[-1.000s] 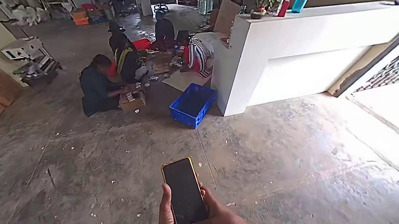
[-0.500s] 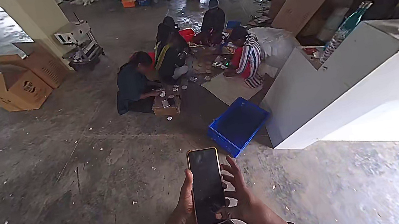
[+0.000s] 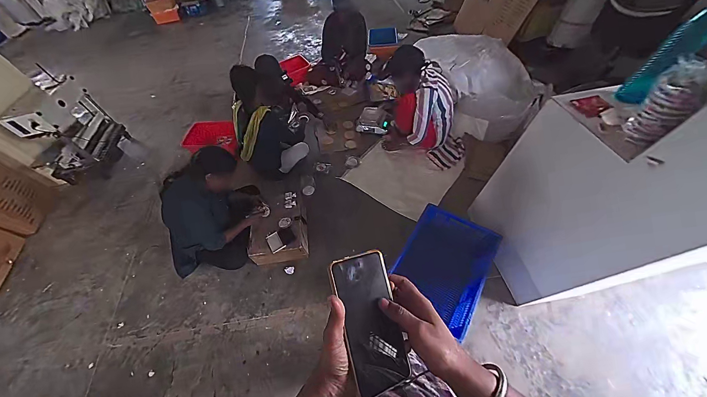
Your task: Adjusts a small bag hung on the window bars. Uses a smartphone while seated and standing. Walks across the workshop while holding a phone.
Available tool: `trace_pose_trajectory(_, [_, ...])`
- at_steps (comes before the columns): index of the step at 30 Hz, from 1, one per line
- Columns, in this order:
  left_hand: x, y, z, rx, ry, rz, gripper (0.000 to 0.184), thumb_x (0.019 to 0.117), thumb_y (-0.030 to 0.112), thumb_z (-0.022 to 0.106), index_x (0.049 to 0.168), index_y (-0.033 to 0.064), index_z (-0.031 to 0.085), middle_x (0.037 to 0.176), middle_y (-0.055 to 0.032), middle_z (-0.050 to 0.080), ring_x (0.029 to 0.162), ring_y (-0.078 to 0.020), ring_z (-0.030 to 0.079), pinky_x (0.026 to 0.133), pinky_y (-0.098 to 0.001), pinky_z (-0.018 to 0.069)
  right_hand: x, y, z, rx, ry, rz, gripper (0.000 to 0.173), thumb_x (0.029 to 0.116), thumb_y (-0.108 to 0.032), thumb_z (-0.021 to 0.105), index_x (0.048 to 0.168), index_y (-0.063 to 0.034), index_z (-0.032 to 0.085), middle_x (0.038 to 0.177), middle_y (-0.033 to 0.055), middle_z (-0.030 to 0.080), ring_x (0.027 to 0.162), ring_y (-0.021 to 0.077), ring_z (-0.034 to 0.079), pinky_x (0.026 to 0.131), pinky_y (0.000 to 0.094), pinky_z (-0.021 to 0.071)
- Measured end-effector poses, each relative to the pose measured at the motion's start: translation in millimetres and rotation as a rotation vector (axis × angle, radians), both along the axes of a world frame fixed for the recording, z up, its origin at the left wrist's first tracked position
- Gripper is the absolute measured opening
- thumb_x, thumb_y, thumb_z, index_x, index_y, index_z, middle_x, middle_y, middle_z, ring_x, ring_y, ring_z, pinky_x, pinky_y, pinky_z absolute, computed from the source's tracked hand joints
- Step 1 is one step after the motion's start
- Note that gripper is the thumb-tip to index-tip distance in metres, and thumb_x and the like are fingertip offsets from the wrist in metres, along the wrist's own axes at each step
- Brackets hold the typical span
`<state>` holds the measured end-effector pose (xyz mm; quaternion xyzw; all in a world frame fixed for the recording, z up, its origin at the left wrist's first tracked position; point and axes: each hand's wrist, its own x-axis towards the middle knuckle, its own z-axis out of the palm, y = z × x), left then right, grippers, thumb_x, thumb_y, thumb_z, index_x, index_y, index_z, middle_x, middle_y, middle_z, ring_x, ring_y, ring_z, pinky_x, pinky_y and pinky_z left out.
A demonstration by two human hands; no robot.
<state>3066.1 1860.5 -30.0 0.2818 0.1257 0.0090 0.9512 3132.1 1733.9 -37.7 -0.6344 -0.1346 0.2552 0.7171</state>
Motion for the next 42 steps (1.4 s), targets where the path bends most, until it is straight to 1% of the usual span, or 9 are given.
trace_pose_trajectory(5, [111,65,8,0.007,0.094,0.079,0.081,0.0627,0.071,0.082,0.116,0.0105,0.068,0.100,-0.0062,0.077,0.095,-0.0150,0.076,0.084,-0.0338,0.0633,111,68,11,-0.014,-0.010,0.072,0.054,0.0983,-0.010,0.055,0.146,0.0069,0.036,0.124,0.0092,0.060,0.109,0.0035,0.063,0.094,0.0200,0.0539])
trace_pose_trajectory(8, [177,106,3,-0.009,0.067,0.033,0.080,0.0645,0.070,0.081,0.117,0.0118,0.069,0.104,-0.0077,0.077,0.098,-0.0166,0.075,0.086,-0.0359,0.0631,175,97,8,0.054,0.074,0.035,0.047,0.1041,-0.020,0.038,0.147,-0.0022,0.037,0.126,0.0009,0.062,0.106,0.0035,0.066,0.081,0.0212,0.0573])
trace_pose_trajectory(11, [254,149,-6,-0.032,0.009,-0.073,0.081,0.0666,0.072,0.078,0.119,0.0108,0.070,0.108,-0.0103,0.076,0.101,-0.0192,0.075,0.087,-0.0375,0.0627,236,116,-4,0.029,0.017,0.086,0.080,0.0936,-0.028,0.058,0.158,-0.0003,0.019,0.145,0.0099,0.051,0.124,0.0111,0.059,0.095,0.0289,0.0550])
trace_pose_trajectory(14, [331,179,-9,-0.059,0.016,-0.196,0.097,0.0669,0.074,0.078,0.130,0.0020,0.060,0.114,-0.0156,0.073,0.103,-0.0247,0.073,0.087,-0.0398,0.0623,279,134,-5,-0.004,-0.002,0.129,0.114,0.0785,-0.014,0.080,0.160,0.0021,0.002,0.152,0.0174,0.042,0.125,0.0100,0.059,0.099,0.0261,0.0552])
trace_pose_trajectory(19, [450,195,0,-0.025,0.019,-0.402,0.094,0.0689,0.074,0.076,0.126,0.0019,0.062,0.109,-0.0145,0.074,0.098,-0.0239,0.074,0.085,-0.0392,0.0629,356,154,-3,-0.060,-0.055,-0.099,0.118,0.0741,-0.008,0.083,0.159,0.0048,0.002,0.154,0.0195,0.038,0.127,0.0065,0.055,0.100,0.0210,0.0514])
trace_pose_trajectory(27, [623,149,-20,-0.160,-0.013,-0.675,0.087,0.0687,0.071,0.078,0.125,0.0056,0.067,0.112,-0.0140,0.074,0.099,-0.0258,0.075,0.086,-0.0424,0.0626,489,104,-25,0.023,0.049,-0.354,0.113,0.0825,-0.036,0.077,0.160,0.0020,0.003,0.150,0.0135,0.043,0.127,0.0088,0.055,0.099,0.0254,0.0509])
trace_pose_trajectory(30, [693,120,-39,-0.206,-0.049,-0.773,0.078,0.0725,0.070,0.077,0.123,0.0105,0.069,0.113,-0.0134,0.074,0.101,-0.0263,0.074,0.087,-0.0434,0.0622,547,69,-45,0.080,0.121,-0.422,0.117,0.0832,-0.046,0.077,0.160,-0.0031,0.000,0.148,0.0097,0.044,0.123,0.0132,0.060,0.093,0.0319,0.0574])
trace_pose_trajectory(33, [763,82,-46,-0.213,-0.006,-0.868,0.080,0.0712,0.071,0.077,0.122,0.0093,0.071,0.111,-0.0140,0.074,0.100,-0.0265,0.075,0.088,-0.0437,0.0617,604,34,-45,0.136,0.241,-0.508,0.114,0.0829,-0.047,0.076,0.162,-0.0094,0.003,0.149,0.0087,0.045,0.123,0.0188,0.061,0.090,0.0386,0.0601])
trace_pose_trajectory(42, [915,-47,-51,-0.253,0.064,-1.153,0.085,0.0706,0.076,0.073,0.124,0.0098,0.070,0.113,-0.0124,0.074,0.098,-0.0278,0.075,0.081,-0.0470,0.0634,709,-69,-33,-0.031,0.181,-0.825,0.113,0.0811,-0.056,0.075,0.161,-0.0035,0.014,0.149,0.0129,0.046,0.129,0.0226,0.058,0.091,0.0397,0.0597])
